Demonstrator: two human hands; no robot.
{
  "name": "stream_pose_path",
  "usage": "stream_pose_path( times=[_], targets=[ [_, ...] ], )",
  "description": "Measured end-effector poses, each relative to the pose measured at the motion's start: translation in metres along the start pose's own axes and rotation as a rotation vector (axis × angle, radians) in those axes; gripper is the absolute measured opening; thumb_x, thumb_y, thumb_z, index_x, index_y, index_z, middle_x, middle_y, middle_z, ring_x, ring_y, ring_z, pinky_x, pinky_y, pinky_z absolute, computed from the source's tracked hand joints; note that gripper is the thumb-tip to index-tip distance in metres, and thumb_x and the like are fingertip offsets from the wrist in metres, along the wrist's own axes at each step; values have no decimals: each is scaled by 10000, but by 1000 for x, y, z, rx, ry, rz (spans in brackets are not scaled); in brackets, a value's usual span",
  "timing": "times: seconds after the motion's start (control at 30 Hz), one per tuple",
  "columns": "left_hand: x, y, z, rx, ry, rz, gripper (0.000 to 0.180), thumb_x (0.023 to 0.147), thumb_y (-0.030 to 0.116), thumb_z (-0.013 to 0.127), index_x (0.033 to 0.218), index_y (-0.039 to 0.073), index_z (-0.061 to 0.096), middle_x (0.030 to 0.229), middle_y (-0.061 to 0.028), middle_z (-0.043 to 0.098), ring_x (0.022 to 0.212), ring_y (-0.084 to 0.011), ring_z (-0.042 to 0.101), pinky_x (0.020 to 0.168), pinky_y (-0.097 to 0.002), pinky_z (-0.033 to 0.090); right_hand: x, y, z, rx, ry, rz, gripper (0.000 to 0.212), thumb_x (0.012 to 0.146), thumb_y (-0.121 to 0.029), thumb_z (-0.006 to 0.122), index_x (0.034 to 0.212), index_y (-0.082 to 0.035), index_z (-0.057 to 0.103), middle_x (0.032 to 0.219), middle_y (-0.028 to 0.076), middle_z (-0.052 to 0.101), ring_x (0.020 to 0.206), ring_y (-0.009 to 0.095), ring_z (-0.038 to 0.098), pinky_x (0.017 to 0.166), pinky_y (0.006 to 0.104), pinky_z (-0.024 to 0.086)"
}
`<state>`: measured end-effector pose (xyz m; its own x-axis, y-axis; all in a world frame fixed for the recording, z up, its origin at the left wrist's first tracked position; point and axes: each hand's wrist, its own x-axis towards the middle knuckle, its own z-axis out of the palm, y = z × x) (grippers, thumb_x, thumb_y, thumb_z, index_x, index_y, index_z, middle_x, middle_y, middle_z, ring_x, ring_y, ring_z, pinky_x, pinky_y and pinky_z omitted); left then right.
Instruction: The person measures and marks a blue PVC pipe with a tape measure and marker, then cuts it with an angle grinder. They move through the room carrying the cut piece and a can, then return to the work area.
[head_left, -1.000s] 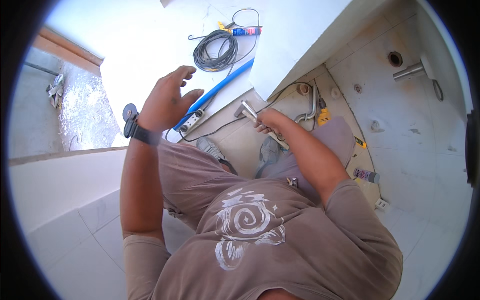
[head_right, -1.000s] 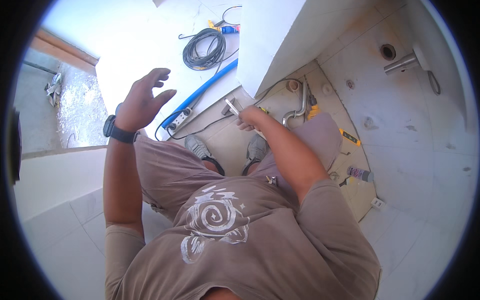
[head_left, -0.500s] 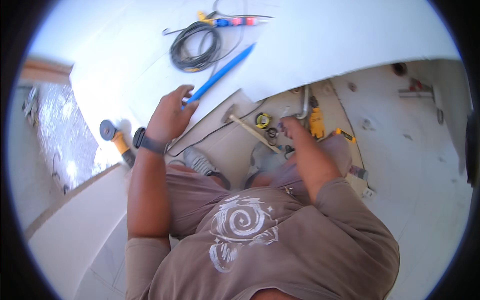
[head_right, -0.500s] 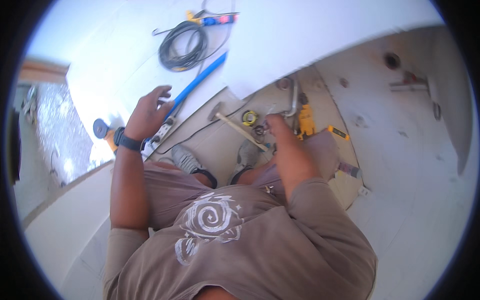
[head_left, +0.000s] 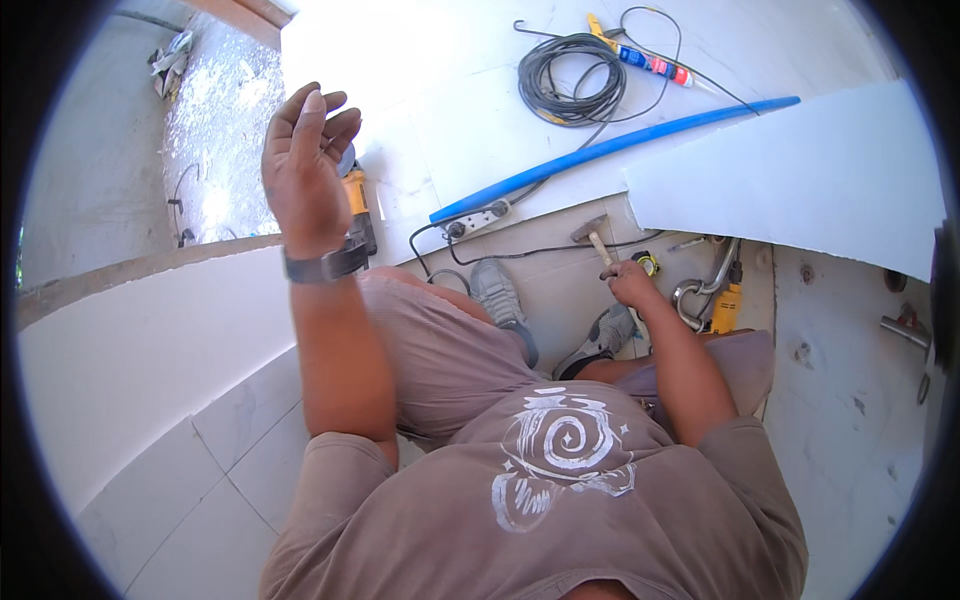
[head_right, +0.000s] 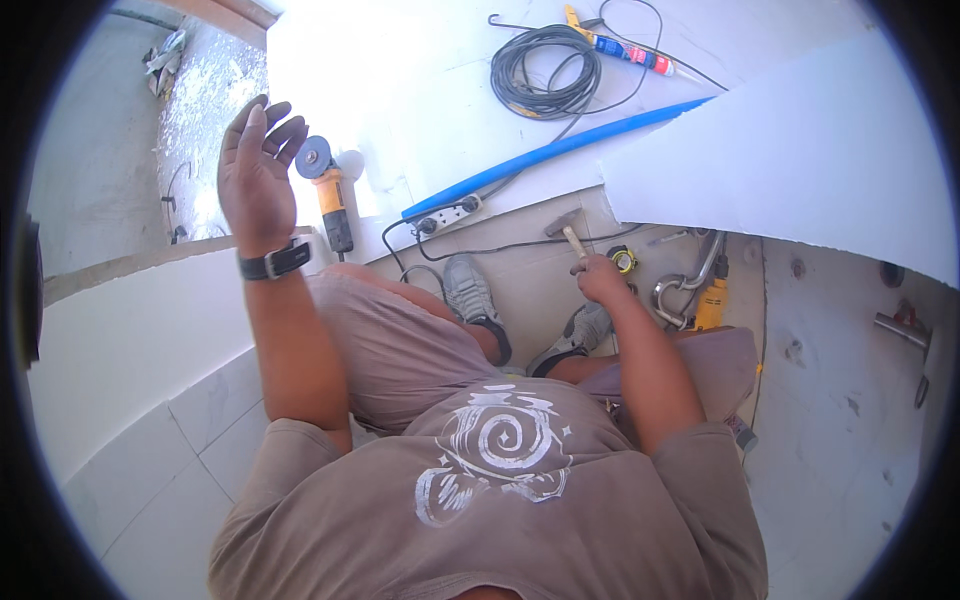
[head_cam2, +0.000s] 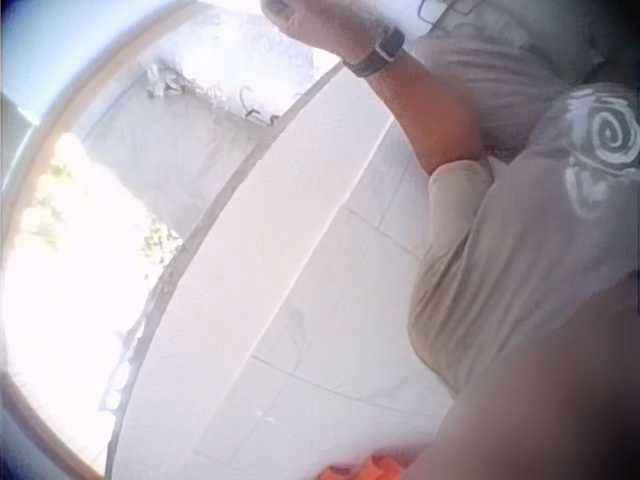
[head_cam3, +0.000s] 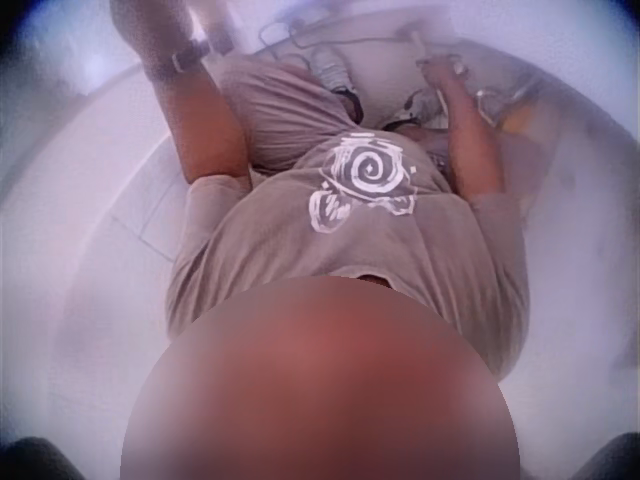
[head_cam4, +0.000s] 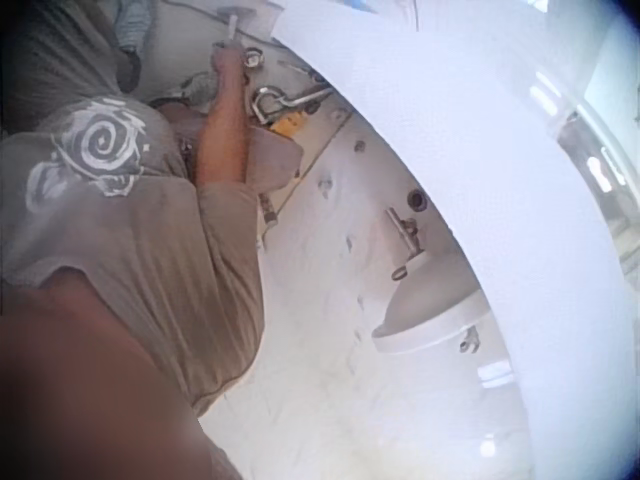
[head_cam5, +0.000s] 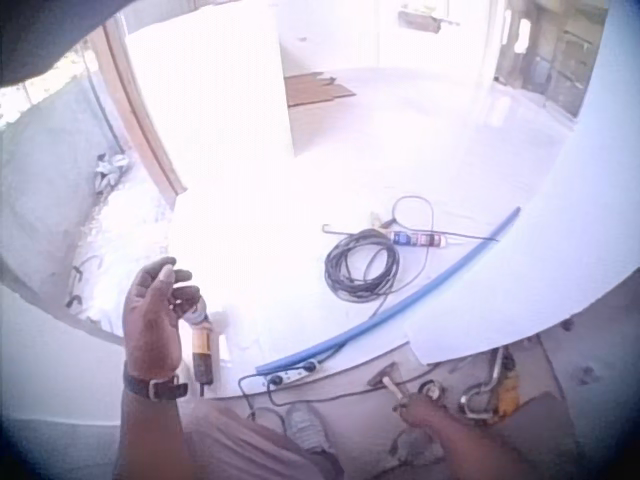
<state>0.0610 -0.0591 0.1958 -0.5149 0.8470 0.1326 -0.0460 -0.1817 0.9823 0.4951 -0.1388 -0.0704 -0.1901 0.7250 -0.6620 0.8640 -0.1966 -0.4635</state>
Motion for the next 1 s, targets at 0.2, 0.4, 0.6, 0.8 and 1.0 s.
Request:
stream_pose_path(
  times=[0.2, 0.4, 0.6, 0.8, 1.0],
  targets=[
    [33, -98, -117, 526, -276, -478, 400, 962, 257, 672, 1223, -46, 666, 969, -116, 729, 924, -146, 663, 839, -303, 523, 1, -33, 14, -188, -78, -1, 263, 856, -183, 648, 1032, -25, 762, 1073, 240, 702, 1053, 395, 670, 958, 431, 523],
    [-5, -273, -191, 1303, -131, -784, 763, 802, 401, 797, 1273, -131, 519, 1286, -320, 627, 1219, -421, 626, 1039, -445, 495, -18, -22, 38, -69, -97, -99, 417, 888, -249, 676, 1247, -36, 674, 1261, 232, 646, 1171, 409, 613, 1048, 429, 479],
    [-16, -318, -213, 1269, -3, -912, 730, 756, 345, 832, 1284, -50, 519, 1204, -295, 669, 1178, -401, 656, 991, -436, 528, -26, -17, 34, -71, -224, -54, 478, 892, -263, 675, 1301, -18, 631, 1293, 233, 634, 1207, 402, 597, 1051, 443, 477],
    [11, -287, -198, 610, 84, -1002, 370, 734, 216, 789, 964, -53, 682, 803, -124, 700, 667, -264, 694, 643, -379, 561, -23, -44, 26, -27, -196, -115, 503, 903, -299, 674, 1301, 6, 625, 1259, 232, 650, 1166, 409, 615, 1021, 445, 490],
    [17, -165, -128, 413, -179, -750, 370, 782, 183, 774, 1031, -53, 634, 792, -76, 652, 583, -172, 636, 526, -313, 530, -13, -128, -21, 278, -101, -336, 548, 936, -346, 681, 1316, 43, 610, 1194, 220, 689, 1041, 286, 682, 924, 379, 527]
  ],
)
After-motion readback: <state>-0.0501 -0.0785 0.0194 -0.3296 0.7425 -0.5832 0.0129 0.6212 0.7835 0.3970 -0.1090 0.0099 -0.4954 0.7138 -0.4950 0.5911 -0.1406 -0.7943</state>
